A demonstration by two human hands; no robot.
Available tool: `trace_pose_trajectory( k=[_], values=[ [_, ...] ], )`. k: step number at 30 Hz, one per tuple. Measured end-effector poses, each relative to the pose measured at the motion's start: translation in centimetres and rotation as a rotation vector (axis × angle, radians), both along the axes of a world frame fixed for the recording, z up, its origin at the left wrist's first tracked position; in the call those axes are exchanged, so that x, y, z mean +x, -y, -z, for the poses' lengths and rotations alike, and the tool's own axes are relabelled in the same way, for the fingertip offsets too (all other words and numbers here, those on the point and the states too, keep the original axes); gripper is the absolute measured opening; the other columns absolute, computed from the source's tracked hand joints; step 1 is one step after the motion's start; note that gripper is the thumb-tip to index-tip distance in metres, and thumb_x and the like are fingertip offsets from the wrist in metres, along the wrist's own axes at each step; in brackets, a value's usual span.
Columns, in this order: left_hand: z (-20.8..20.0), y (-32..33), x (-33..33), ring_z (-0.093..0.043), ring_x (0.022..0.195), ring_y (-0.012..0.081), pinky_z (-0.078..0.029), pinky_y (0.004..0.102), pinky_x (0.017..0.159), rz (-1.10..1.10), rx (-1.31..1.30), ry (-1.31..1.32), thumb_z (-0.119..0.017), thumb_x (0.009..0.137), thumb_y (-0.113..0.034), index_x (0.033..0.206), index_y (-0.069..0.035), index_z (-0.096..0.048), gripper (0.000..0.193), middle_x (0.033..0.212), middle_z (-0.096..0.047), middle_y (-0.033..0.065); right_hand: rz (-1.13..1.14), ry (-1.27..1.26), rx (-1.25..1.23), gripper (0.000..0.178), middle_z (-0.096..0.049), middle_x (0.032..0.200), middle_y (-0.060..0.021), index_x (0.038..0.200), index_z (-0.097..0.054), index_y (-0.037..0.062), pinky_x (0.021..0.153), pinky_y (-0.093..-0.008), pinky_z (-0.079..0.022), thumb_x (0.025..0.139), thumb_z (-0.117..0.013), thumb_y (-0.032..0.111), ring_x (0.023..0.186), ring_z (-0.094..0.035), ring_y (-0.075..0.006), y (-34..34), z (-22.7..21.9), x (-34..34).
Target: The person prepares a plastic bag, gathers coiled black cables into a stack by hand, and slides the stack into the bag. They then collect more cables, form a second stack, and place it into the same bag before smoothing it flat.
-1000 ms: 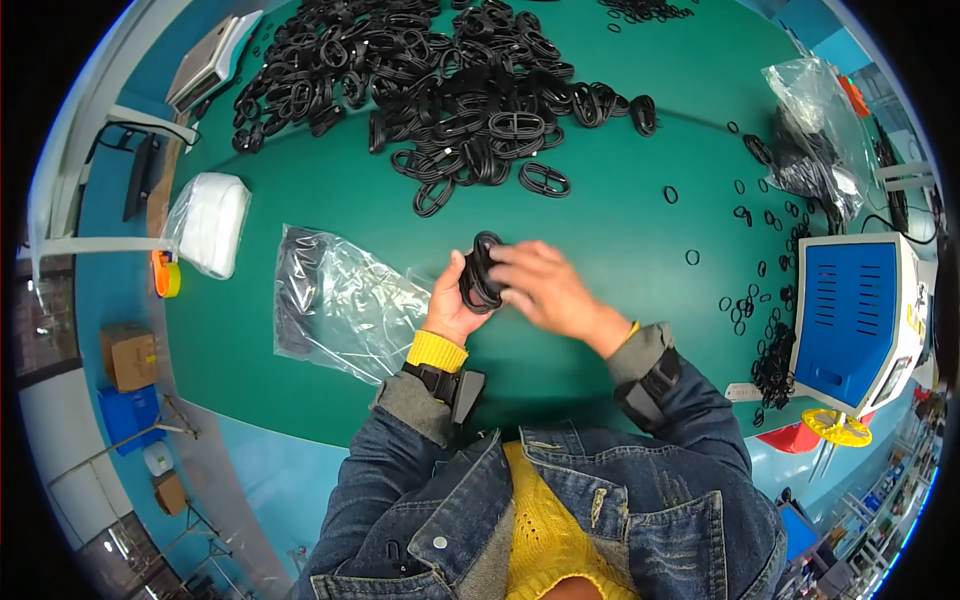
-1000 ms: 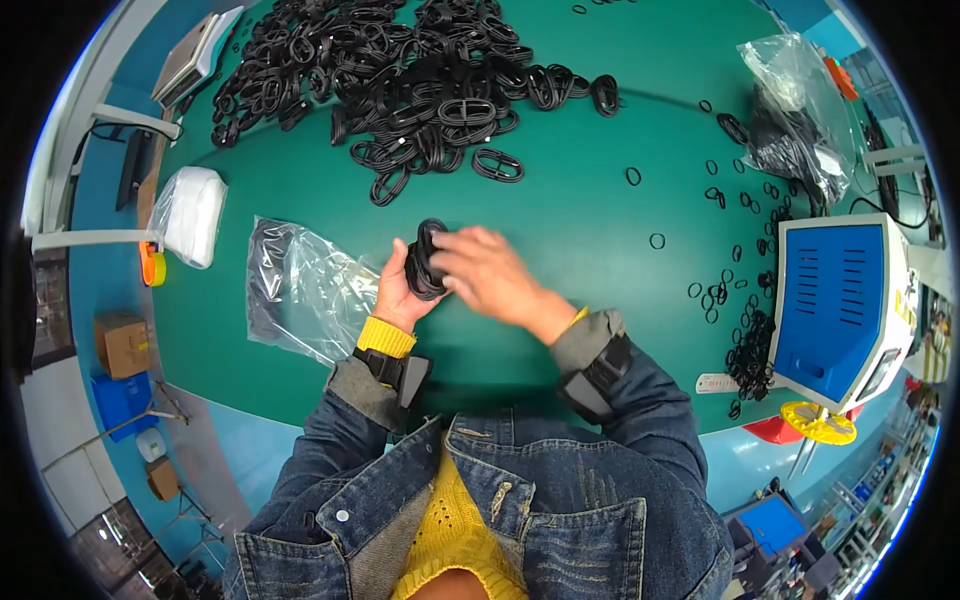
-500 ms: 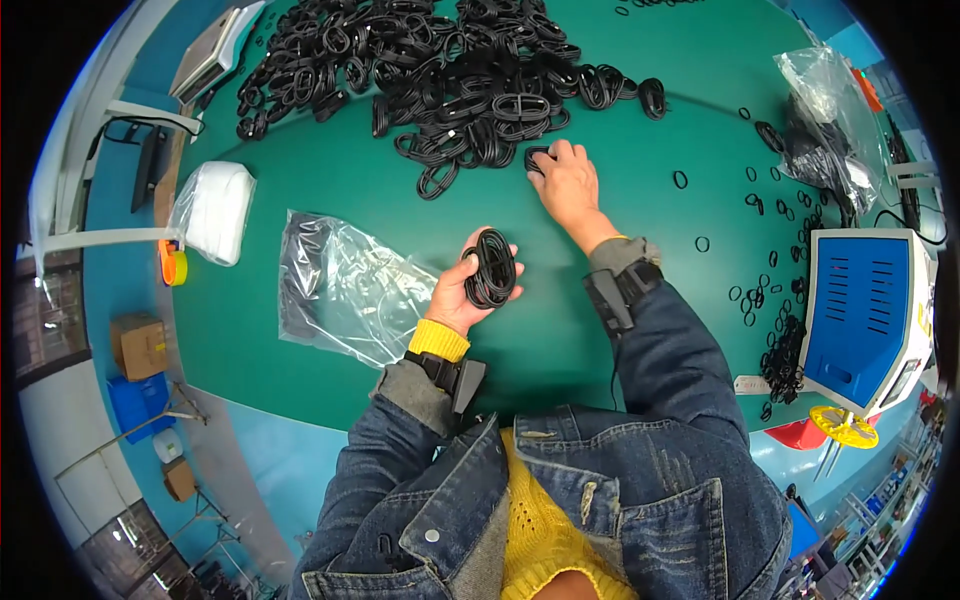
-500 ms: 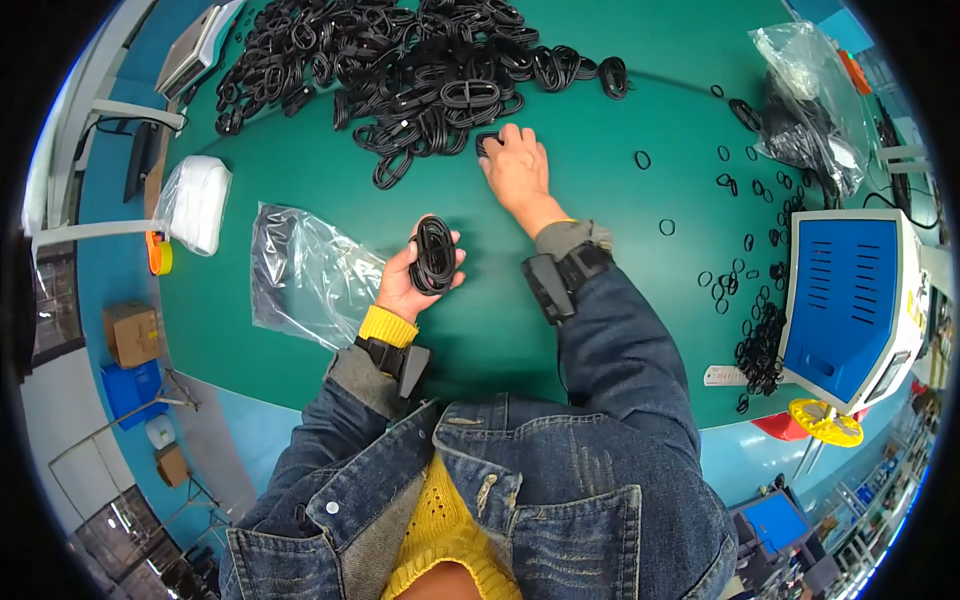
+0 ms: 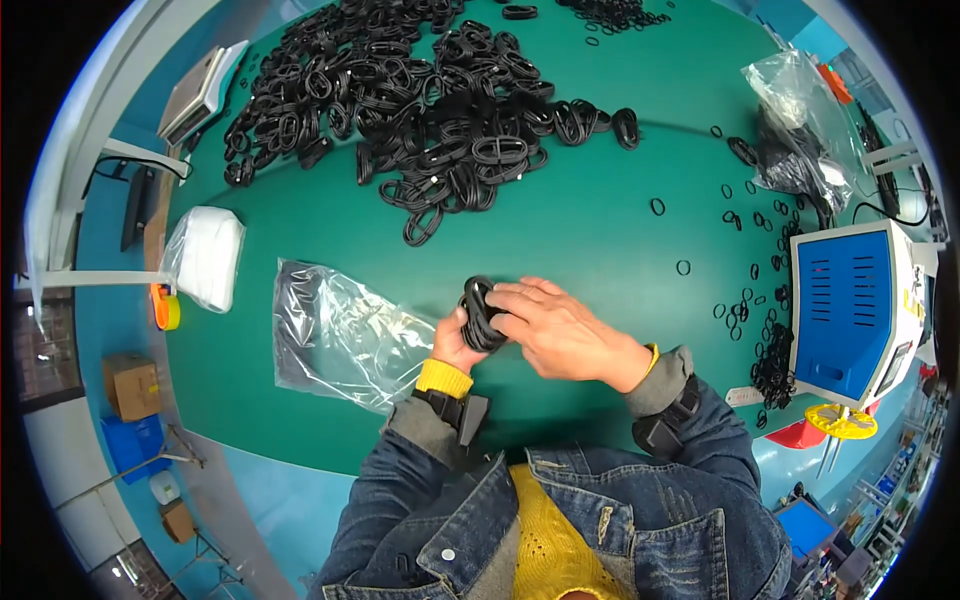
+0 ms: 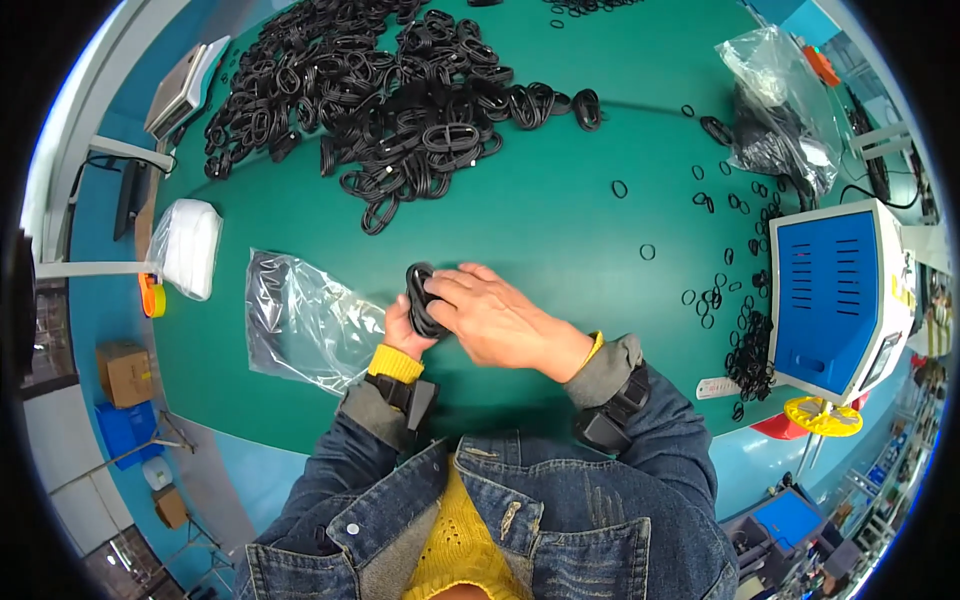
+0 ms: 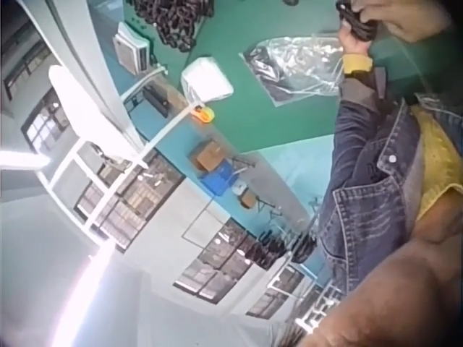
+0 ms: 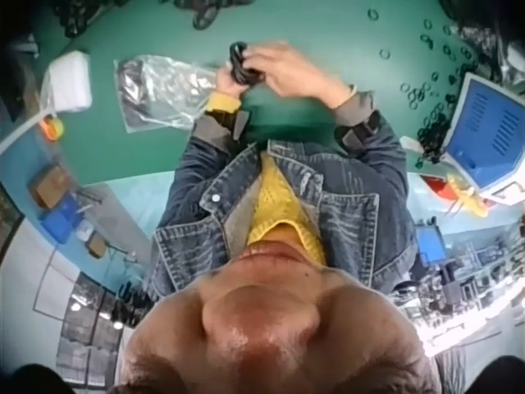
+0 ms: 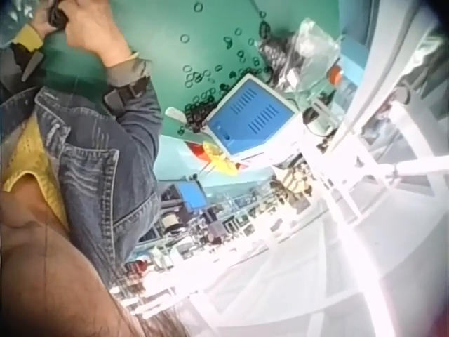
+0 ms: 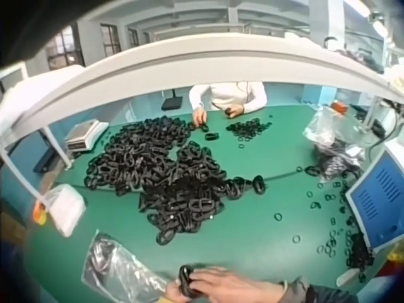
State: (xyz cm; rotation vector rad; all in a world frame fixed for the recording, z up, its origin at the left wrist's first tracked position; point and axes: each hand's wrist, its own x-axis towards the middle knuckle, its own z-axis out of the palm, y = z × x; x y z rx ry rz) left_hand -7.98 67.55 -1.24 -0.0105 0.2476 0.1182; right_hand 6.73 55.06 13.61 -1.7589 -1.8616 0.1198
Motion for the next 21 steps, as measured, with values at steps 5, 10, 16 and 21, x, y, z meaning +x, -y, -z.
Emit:
trace_pose_trajectory(
  k=[5,10,16,21],
  values=[
    [-0.8,-0.3,-0.1,-0.051,0.109,0.0393,-0.047,0.0585,0.08,0.041,0.038,0.237,-0.072,0.074,-0.024,0.128,-0.018,-0.039,0.063,0.126,-0.047,0.0146,0.307,-0.327,0.185,0.021,-0.06,0.1,-0.0113,0.093,-0.06,0.0028,0.083,-0.0386,-0.047,0.072,-0.058,0.003,0.096,-0.057,-0.0336,-4.6,2.0,5.9],
    [-1.3,-0.4,-1.4,-0.052,0.107,0.0401,-0.048,0.0577,0.077,-0.005,0.031,0.219,-0.072,0.074,-0.023,0.129,-0.019,-0.037,0.065,0.125,-0.048,0.0146,0.715,0.071,0.258,0.025,-0.057,0.089,-0.013,0.098,-0.06,0.0066,0.074,-0.0392,-0.049,0.075,-0.065,0.018,0.087,-0.058,-0.0301,-12.2,5.2,10.6],
    [-1.6,-0.6,-2.5,-0.051,0.108,0.041,-0.048,0.0571,0.077,0.016,-0.023,0.053,-0.073,0.072,-0.021,0.131,-0.02,-0.038,0.068,0.128,-0.045,0.0154,0.755,0.252,-0.176,0.033,-0.056,0.085,-0.0125,0.095,-0.061,0.0077,0.066,-0.0383,-0.052,0.072,-0.067,0.03,0.08,-0.059,-0.0294,-15.5,6.6,11.4],
    [-1.6,-0.7,-1.3,-0.05,0.109,0.0416,-0.047,0.0582,0.079,0.017,0.045,0.11,-0.071,0.073,-0.018,0.131,-0.019,-0.039,0.066,0.13,-0.044,0.0159,0.757,0.066,0.043,0.027,-0.058,0.08,-0.0107,0.096,-0.061,0.0048,0.062,-0.0389,-0.05,0.076,-0.063,0.023,0.069,-0.061,-0.0272,-8.2,5.3,10.2]
  ],
)
